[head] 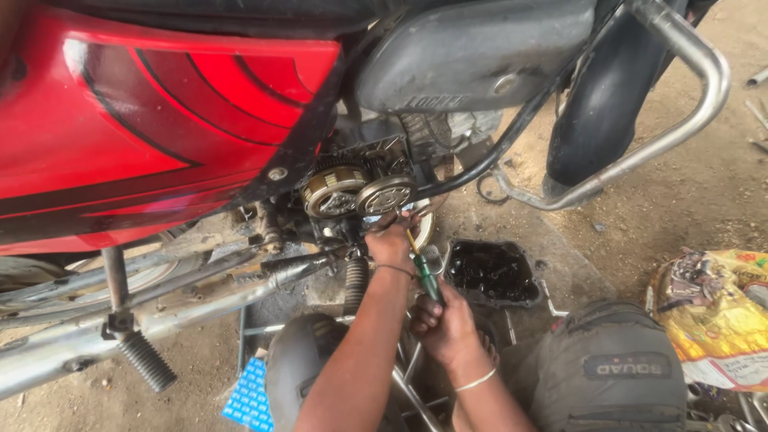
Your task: The person kneels beside a motorcycle with its clutch cover removed and works on the clutch assembly. They wipe a clutch component with a cloth, use a screwdriver on the engine parts, and handle small parts and fasteners around the open engine case.
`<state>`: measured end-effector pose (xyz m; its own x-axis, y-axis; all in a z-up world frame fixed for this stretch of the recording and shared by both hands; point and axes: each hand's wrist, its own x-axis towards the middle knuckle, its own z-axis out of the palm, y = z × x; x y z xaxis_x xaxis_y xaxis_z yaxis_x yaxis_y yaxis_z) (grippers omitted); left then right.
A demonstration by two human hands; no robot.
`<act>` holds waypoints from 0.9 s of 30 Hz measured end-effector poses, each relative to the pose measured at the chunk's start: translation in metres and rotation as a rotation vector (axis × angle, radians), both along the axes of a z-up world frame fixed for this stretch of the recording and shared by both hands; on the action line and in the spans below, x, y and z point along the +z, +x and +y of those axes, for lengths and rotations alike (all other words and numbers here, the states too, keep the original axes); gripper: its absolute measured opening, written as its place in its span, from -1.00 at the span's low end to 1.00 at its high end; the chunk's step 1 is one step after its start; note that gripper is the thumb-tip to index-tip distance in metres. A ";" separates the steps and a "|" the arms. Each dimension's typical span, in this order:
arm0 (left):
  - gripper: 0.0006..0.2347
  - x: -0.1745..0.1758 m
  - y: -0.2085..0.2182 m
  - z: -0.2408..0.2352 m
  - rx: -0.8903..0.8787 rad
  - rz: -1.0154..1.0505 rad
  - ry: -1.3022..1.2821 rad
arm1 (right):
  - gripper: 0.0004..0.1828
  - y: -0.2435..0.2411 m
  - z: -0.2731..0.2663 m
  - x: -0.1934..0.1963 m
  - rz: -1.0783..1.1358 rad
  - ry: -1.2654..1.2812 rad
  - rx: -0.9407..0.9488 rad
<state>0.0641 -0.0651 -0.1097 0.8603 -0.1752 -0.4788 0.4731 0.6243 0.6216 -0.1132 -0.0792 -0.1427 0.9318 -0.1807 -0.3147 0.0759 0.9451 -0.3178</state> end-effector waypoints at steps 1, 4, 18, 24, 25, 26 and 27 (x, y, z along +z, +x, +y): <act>-0.81 0.005 0.000 -0.001 -0.002 0.033 0.022 | -0.77 0.000 0.000 -0.004 0.143 -0.088 -0.038; -0.79 0.002 0.000 0.002 -0.004 0.045 0.036 | -0.71 0.003 0.025 0.059 0.288 -1.059 -0.323; -0.81 0.013 0.002 0.010 -0.074 0.081 0.061 | -0.47 0.017 0.013 0.032 0.525 -0.838 -0.029; -0.54 0.018 0.000 0.019 -0.016 0.114 -0.090 | -0.54 0.027 0.027 0.086 0.510 -2.140 -0.320; -0.50 0.027 -0.001 0.021 -0.021 0.119 -0.102 | -0.56 0.029 0.027 0.079 0.450 -2.130 -0.407; -0.46 0.037 -0.001 0.020 -0.027 0.120 -0.120 | -0.59 0.033 0.024 0.072 0.388 -2.120 -0.499; -0.46 0.038 0.000 0.018 -0.029 0.116 -0.120 | -0.59 0.038 0.017 0.057 0.387 -2.120 -0.503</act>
